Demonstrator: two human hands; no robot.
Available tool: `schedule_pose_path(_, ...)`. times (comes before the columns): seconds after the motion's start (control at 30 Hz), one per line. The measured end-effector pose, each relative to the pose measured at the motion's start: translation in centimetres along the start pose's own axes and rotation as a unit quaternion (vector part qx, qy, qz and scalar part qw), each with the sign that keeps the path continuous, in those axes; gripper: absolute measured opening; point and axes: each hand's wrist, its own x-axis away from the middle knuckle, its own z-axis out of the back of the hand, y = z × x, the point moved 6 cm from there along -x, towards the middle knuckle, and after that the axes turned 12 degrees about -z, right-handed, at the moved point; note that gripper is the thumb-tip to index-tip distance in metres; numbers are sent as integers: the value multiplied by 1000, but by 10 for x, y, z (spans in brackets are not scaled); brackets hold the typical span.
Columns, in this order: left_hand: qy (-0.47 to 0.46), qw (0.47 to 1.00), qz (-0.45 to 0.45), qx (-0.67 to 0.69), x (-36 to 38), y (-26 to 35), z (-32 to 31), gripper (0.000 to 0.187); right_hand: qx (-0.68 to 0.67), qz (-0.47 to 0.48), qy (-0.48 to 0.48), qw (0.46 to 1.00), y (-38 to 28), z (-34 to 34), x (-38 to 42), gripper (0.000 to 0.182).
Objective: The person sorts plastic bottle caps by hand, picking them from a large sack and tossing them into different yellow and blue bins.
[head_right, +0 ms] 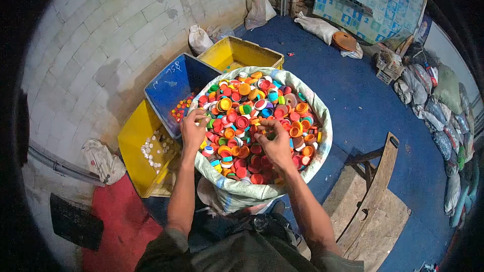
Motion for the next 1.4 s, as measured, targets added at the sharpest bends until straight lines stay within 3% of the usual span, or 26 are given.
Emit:
schedule_pose_path(0.07, 41, 976, 95, 190, 8, -8, 0, 22, 122, 52, 51, 990, -14, 5, -14, 45)
schedule_pose_path(0.13, 57, 907, 186, 374, 18, -7, -2, 23, 153, 49, 30, 986, -39, 1, -21, 46)
schedule_pose_path(0.17, 64, 882, 218, 414, 24, -1, -1, 23, 170, 47, 20, 984, -48, 0, -25, 47)
schedule_pose_path(0.2, 71, 854, 249, 452, 28, 13, 3, 23, 197, 152, 13, 968, -40, -1, -43, 52)
schedule_pose_path(0.3, 65, 785, 294, 541, 44, 16, -5, 21, 316, 255, -3, 914, -49, -12, -59, 57)
schedule_pose_path(0.37, 66, 753, 306, 579, 51, 25, -9, 19, 396, 226, -14, 890, -54, -20, -64, 65)
schedule_pose_path(0.53, 75, 715, 304, 625, 64, 22, -18, 20, 432, 277, -55, 856, -41, -35, -80, 73)
schedule_pose_path(0.63, 79, 689, 326, 643, 71, 21, -19, 23, 409, 291, -41, 864, -34, -34, -87, 74)
schedule_pose_path(0.83, 90, 667, 344, 655, 79, 22, -24, 18, 439, 234, -18, 867, -49, -30, -76, 71)
schedule_pose_path(0.93, 84, 668, 349, 652, 80, 27, -25, 17, 426, 252, -22, 869, -44, -30, -80, 69)
schedule_pose_path(1.23, 65, 633, 352, 686, 89, 27, -30, 23, 306, 224, -16, 925, -28, -21, -86, 74)
schedule_pose_path(1.4, 54, 611, 358, 704, 90, 36, -31, 22, 399, 238, 21, 885, -34, -22, -77, 69)
